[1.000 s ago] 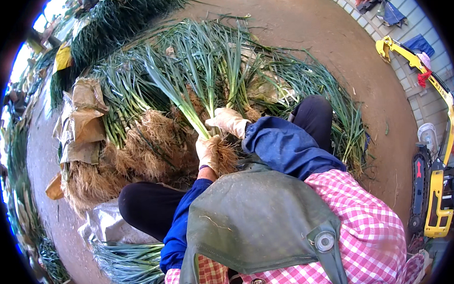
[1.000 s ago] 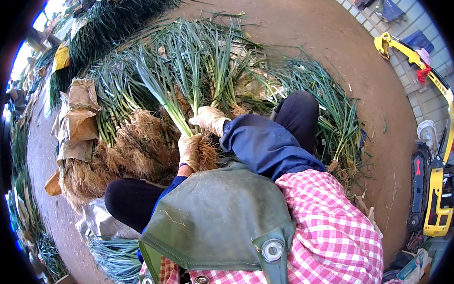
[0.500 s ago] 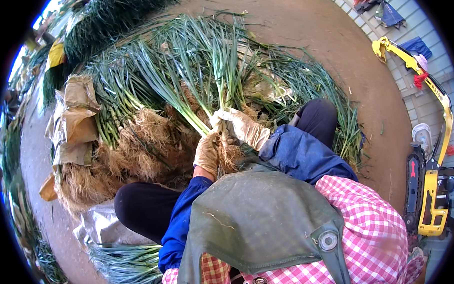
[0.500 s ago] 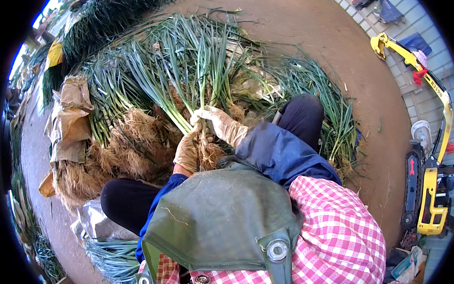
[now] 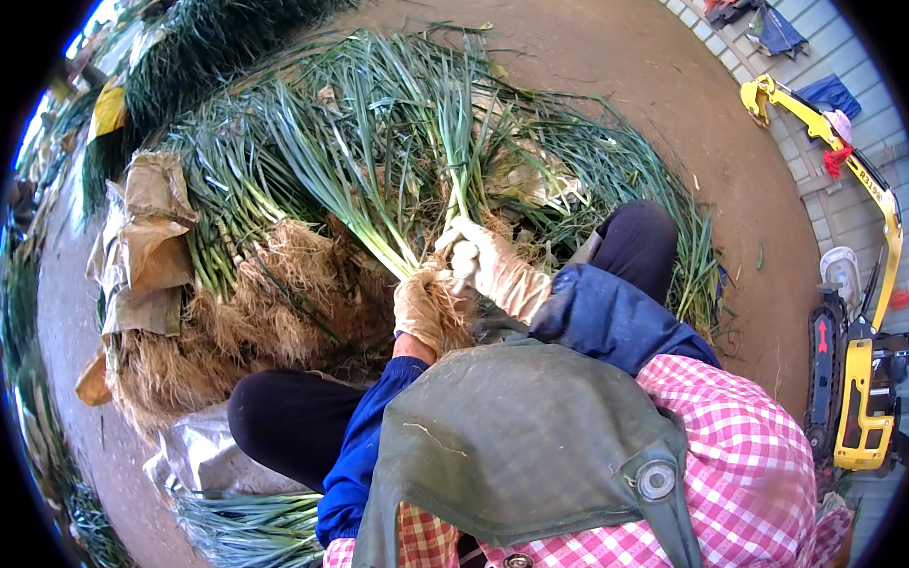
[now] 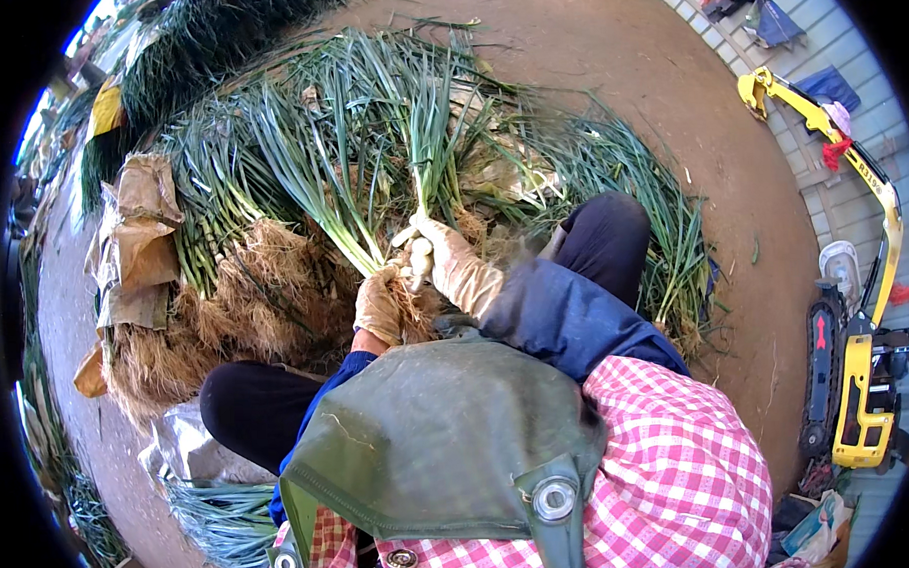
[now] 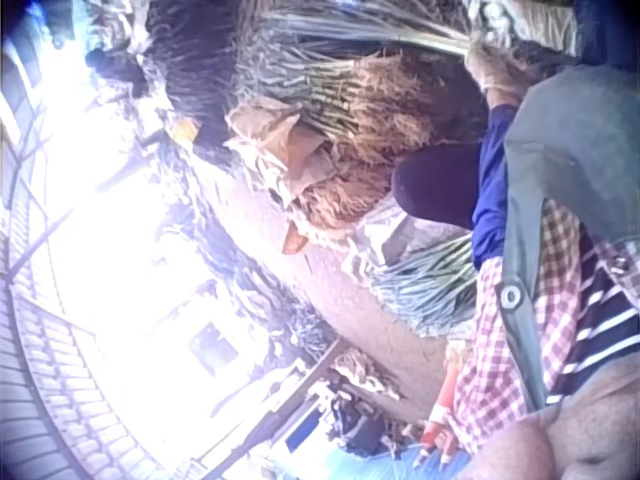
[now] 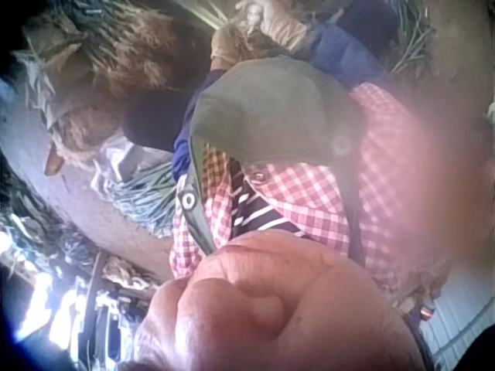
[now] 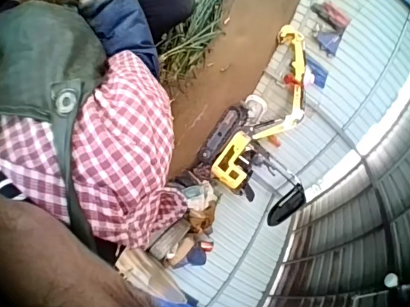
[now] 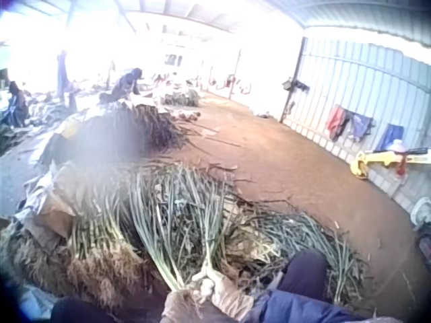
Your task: The person, wearing gloves, cleans bundles of green crops by hand by pulling off outer leaves and shaking the roots.
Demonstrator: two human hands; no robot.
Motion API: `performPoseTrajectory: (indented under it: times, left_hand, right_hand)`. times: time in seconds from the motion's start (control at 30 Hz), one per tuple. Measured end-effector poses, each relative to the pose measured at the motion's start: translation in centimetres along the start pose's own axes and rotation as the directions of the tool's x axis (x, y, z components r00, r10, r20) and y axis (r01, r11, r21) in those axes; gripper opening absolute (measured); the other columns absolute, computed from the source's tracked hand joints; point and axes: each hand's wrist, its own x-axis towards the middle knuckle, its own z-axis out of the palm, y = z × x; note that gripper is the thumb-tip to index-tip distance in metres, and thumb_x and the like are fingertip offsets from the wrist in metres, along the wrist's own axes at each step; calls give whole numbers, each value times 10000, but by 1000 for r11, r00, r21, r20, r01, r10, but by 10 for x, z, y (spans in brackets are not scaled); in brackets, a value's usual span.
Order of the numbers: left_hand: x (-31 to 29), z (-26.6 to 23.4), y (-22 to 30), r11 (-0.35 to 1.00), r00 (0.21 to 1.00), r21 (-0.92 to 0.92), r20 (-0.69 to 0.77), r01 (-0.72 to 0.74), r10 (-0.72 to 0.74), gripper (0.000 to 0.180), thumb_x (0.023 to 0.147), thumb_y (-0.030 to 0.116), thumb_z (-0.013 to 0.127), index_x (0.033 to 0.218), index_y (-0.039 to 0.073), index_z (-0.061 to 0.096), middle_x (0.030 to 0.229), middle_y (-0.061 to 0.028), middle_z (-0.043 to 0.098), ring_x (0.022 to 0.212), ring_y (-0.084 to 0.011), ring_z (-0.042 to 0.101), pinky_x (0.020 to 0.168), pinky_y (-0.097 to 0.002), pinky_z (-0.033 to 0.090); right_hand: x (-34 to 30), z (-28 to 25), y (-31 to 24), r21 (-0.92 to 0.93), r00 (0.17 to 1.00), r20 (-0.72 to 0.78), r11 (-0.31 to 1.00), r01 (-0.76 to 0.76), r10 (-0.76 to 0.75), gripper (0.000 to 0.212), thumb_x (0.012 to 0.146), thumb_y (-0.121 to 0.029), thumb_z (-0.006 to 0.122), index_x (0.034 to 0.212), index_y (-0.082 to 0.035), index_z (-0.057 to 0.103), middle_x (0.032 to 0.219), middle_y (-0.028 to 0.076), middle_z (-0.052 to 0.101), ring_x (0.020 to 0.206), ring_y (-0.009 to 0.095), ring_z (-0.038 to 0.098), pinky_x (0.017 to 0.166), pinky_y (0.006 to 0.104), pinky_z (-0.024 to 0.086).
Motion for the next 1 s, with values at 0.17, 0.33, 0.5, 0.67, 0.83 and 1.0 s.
performPoseTrajectory:
  times: [0.17,0.33,0.5,0.67,0.83,1.0]
  left_hand:
    - [1,-6,17,969,998,-246,53,-30,45,239,909,68,442,1052,-62,582,832,-139,635,620,-208,590,541,-284,503]
    - [2,-3,21,953,971,-302,230,13,60,245,929,114,460,1062,-45,592,805,-105,641,618,-207,592,544,-287,510]
    - [-17,-1,25,920,930,-370,368,131,16,261,949,180,449,1080,-4,579,806,-68,605,637,-184,567,551,-292,495]
    - [-24,-25,26,896,925,-435,371,94,83,301,941,139,453,1172,-26,552,935,-132,643,736,-235,637,623,-337,551]
    - [-22,12,22,974,971,-223,237,34,20,306,913,78,480,1190,-37,539,989,-168,656,814,-286,667,725,-380,584]
    - [-24,-4,22,953,993,-302,108,-17,52,240,907,108,520,1101,-23,570,896,-139,662,665,-229,639,585,-324,556]
  right_hand:
    - [-36,47,-51,-3,990,137,999,46,-46,392,993,-382,446,977,-24,605,494,-113,344,382,26,316,385,206,300]
    - [28,17,-44,-464,987,-130,886,21,-91,392,955,-404,515,1017,-34,630,539,-104,376,419,22,327,394,203,295]
    - [90,11,6,-361,961,-199,897,-255,193,394,875,-431,642,998,-60,595,547,-70,423,406,61,402,375,220,370]
    - [115,48,31,-640,964,-264,743,-195,26,412,779,-446,708,989,-93,681,735,45,629,654,258,604,604,385,505]
    - [155,-26,-6,-975,961,-55,224,7,-271,322,857,-349,627,833,-34,684,730,92,653,689,226,620,643,361,485]
    - [117,5,1,-689,983,-180,717,-108,-25,291,912,-346,556,879,-73,649,757,62,543,610,278,565,446,442,535]
